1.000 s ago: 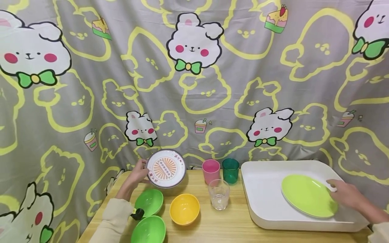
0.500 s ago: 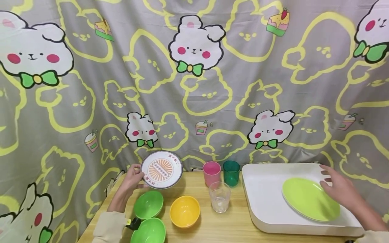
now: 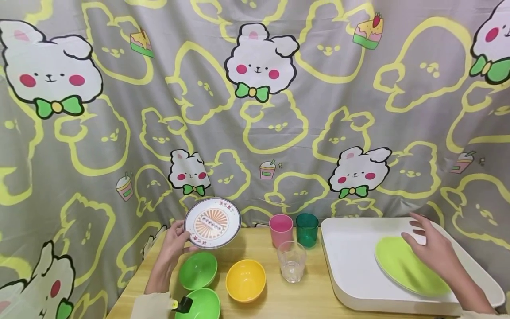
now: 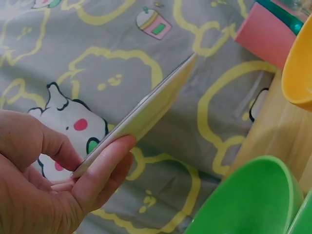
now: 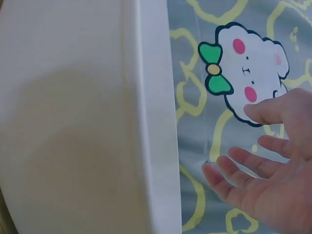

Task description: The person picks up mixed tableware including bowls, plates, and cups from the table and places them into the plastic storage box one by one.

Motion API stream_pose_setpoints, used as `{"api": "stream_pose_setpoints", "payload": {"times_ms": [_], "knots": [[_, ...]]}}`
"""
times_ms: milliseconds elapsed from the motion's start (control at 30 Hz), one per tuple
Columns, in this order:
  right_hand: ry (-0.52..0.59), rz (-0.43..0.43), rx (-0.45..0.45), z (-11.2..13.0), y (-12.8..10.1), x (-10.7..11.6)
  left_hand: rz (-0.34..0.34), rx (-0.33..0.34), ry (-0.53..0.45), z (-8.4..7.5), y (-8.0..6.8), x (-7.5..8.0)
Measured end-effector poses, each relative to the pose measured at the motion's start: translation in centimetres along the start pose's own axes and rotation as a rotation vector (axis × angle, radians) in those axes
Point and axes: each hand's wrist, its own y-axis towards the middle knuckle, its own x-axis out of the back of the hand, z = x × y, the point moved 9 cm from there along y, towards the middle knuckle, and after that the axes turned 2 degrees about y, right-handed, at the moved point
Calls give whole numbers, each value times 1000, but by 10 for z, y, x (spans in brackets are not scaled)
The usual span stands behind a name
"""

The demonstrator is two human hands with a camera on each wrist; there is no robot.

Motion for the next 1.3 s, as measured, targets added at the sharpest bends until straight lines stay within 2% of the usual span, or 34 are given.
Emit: {"api": "stream_pose_setpoints", "payload": {"times_ms": [200,533,800,1033,1300], "knots": [[28,3,-26,5,-5,-10,-6,-19,-32,1,-6,-3],[118,-34,-18,28,3,-17,41,-13,-89,-2,-12,-11],[223,-39,-51,54,7,-27,79,-13,-132,-1,-13,-31],[312,-68,-49,72,9,-39,70,-29,-140,-9,-17,-39],[415,-82,-57,89,9,-49,114,-37,-146,-8,-20,-61]]}}
